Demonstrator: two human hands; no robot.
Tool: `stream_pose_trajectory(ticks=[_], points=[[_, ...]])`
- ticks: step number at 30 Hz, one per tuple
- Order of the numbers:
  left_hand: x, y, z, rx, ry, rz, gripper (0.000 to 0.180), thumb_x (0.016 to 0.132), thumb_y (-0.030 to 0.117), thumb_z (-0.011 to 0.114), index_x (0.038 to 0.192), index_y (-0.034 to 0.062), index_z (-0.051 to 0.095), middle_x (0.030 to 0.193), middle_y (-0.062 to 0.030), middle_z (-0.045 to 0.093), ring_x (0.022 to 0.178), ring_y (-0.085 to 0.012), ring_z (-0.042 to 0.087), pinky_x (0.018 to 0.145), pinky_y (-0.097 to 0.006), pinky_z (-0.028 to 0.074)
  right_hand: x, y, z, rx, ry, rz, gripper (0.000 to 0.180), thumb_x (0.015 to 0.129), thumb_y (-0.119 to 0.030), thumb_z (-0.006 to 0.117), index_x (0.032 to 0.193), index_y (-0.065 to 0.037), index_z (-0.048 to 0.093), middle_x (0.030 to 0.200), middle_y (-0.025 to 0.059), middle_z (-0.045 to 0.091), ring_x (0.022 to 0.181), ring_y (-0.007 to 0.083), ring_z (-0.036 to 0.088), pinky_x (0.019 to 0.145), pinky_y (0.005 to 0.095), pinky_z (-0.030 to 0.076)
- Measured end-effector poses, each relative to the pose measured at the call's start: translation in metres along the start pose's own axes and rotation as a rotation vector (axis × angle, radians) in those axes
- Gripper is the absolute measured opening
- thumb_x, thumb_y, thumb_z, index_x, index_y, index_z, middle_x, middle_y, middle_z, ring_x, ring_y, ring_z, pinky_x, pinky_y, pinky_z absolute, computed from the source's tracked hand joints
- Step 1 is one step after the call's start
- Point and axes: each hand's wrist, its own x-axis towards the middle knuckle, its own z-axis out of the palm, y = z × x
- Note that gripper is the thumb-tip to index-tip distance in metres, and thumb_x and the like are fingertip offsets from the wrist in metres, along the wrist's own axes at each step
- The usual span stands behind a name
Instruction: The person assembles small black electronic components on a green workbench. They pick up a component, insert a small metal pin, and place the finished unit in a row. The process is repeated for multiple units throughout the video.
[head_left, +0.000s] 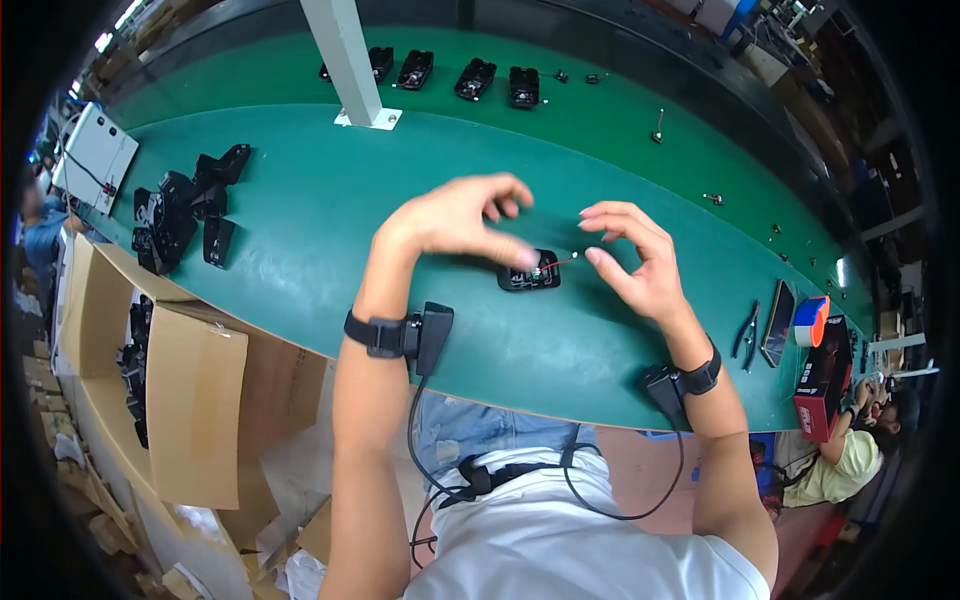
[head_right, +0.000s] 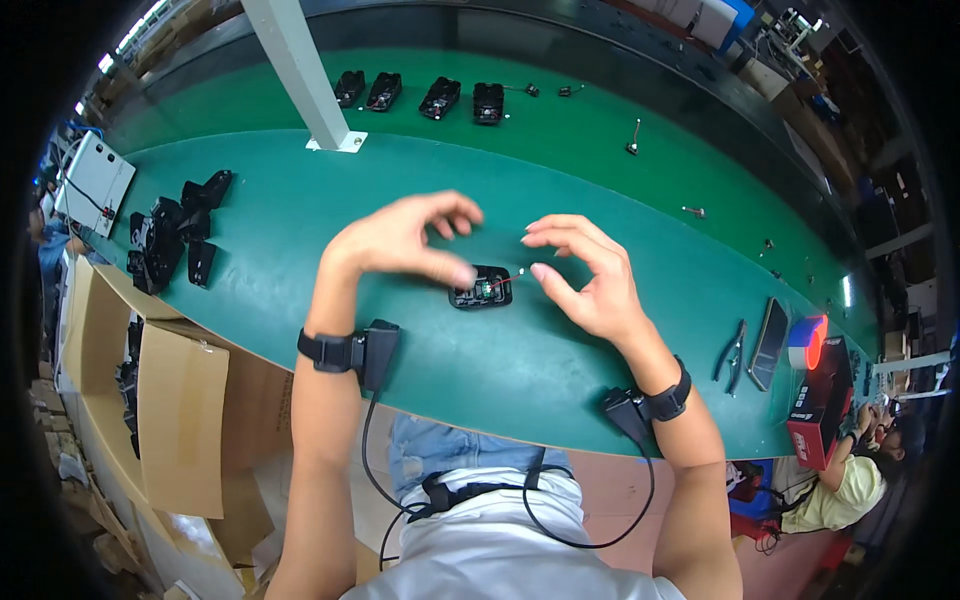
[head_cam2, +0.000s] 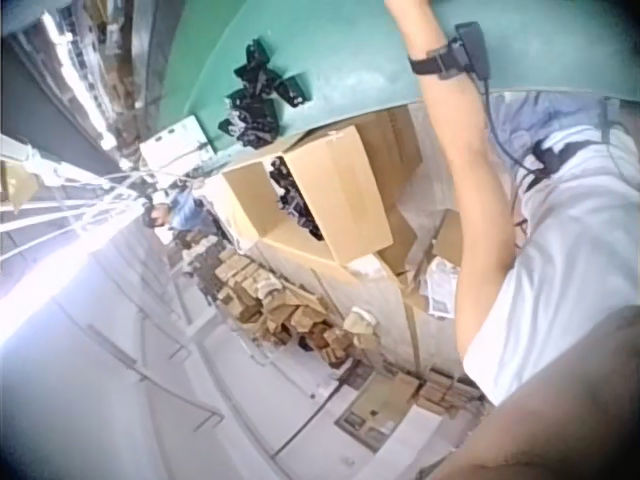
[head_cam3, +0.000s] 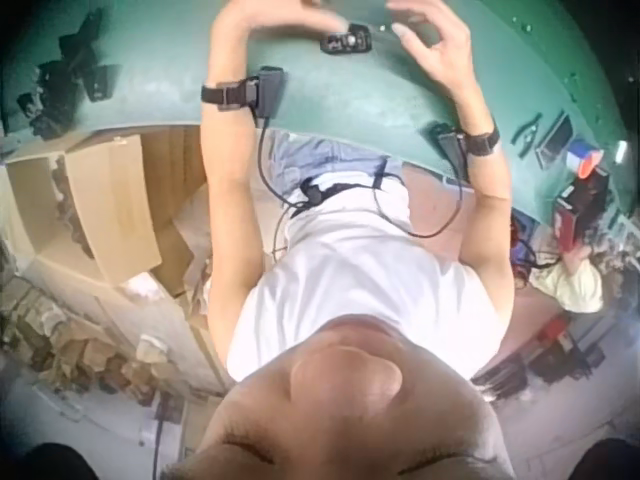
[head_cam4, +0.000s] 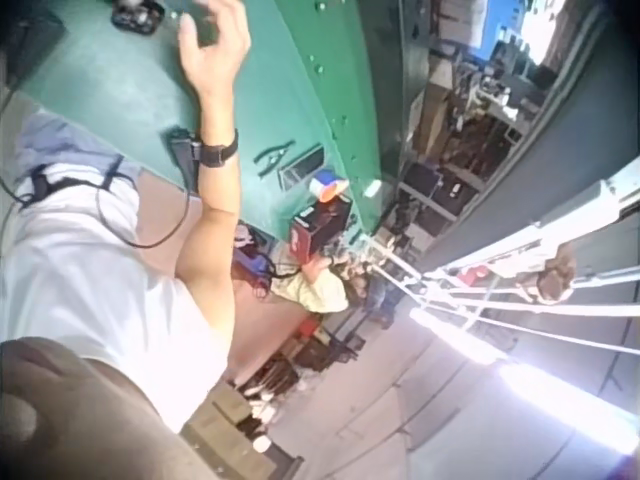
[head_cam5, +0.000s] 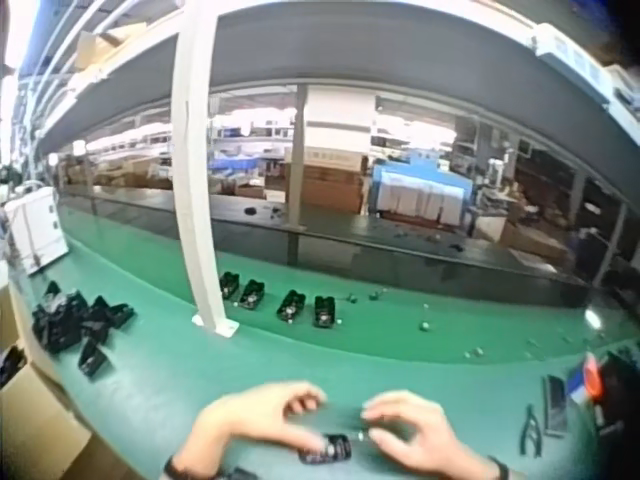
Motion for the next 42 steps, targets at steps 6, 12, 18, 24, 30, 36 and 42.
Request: stream_pose_trajectory(ticks=[6, 12, 18, 24, 30, 36, 42], points=[[-0.005, -0.004, 0.018, 0.226, -0.095, 0.093, 0.070, 0.060, 0.036, 0.090, 0.117, 0.0052, 0.062, 0.105, -0.0099, 0.063, 0.098, -0.0242, 0.059, 0.087, -0.036, 0.049, -0.002, 0.008, 0.022, 0.083, -0.280, -0.023, 0.038, 0.073, -0.006, 0.075, 0.111, -0.009, 0.069, 0.123, 0.0121, 0.059, 0.112, 0.0296, 0.060, 0.096, 0.0400, 0.051], [-0.001, 0.003, 0.011, -0.020, -0.129, 0.071, 0.052, 0.069, 0.025, 0.086, 0.112, 0.0039, 0.067, 0.100, -0.0084, 0.068, 0.091, -0.0203, 0.064, 0.082, -0.033, 0.051, -0.005, 0.007, 0.023, 0.004, -0.279, -0.111, 0.040, 0.071, -0.009, 0.081, 0.109, -0.010, 0.070, 0.121, 0.0107, 0.057, 0.105, 0.0276, 0.060, 0.088, 0.0382, 0.053], [0.003, -0.009, 0.014, -0.333, -0.201, 0.104, 0.045, 0.080, 0.019, 0.081, 0.119, 0.0004, 0.066, 0.106, -0.0067, 0.069, 0.092, -0.0150, 0.064, 0.087, -0.030, 0.051, -0.008, 0.011, 0.023, 0.116, -0.270, -0.081, 0.042, 0.066, -0.006, 0.085, 0.106, -0.012, 0.074, 0.119, 0.0111, 0.056, 0.105, 0.0237, 0.059, 0.075, 0.0309, 0.055], [0.015, -0.011, 0.031, -0.707, -0.120, 0.024, 0.045, 0.090, 0.020, 0.074, 0.126, -0.0016, 0.058, 0.100, -0.0075, 0.070, 0.092, -0.0092, 0.063, 0.079, -0.023, 0.052, -0.005, 0.011, 0.014, 0.314, -0.223, -0.005, 0.030, 0.071, -0.010, 0.084, 0.100, -0.009, 0.076, 0.142, 0.0158, 0.050, 0.129, 0.0338, 0.050, 0.101, 0.0446, 0.047], [0.013, 0.006, 0.033, -0.705, 0.037, -0.049, 0.064, 0.095, 0.030, 0.067, 0.142, 0.0013, 0.035, 0.080, -0.0091, 0.071, 0.063, -0.0127, 0.068, 0.050, -0.020, 0.047, -0.009, 0.012, 0.026, 0.939, -0.176, 0.353, 0.023, 0.077, -0.008, 0.081, 0.096, 0.002, 0.073, 0.143, 0.0192, 0.050, 0.131, 0.0299, 0.049, 0.108, 0.0428, 0.041], [0.019, 0.011, 0.042, -0.729, 0.146, -0.113, 0.057, 0.098, 0.040, 0.060, 0.134, -0.0002, 0.044, 0.083, -0.0113, 0.071, 0.055, -0.0159, 0.068, 0.042, -0.019, 0.045, -0.014, 0.013, 0.033, 1.187, -0.115, 0.566, 0.020, 0.086, -0.014, 0.075, 0.103, -0.003, 0.072, 0.123, 0.0113, 0.063, 0.113, 0.0219, 0.059, 0.103, 0.0396, 0.044], [0.019, 0.010, 0.041, -0.753, 0.172, -0.167, 0.059, 0.096, 0.045, 0.061, 0.131, -0.0004, 0.047, 0.088, -0.0121, 0.071, 0.055, -0.0166, 0.069, 0.042, -0.019, 0.045, -0.013, 0.017, 0.041, 1.136, -0.017, 0.543, 0.017, 0.085, -0.011, 0.076, 0.100, -0.005, 0.071, 0.125, 0.0122, 0.063, 0.109, 0.0184, 0.060, 0.100, 0.0369, 0.046]])
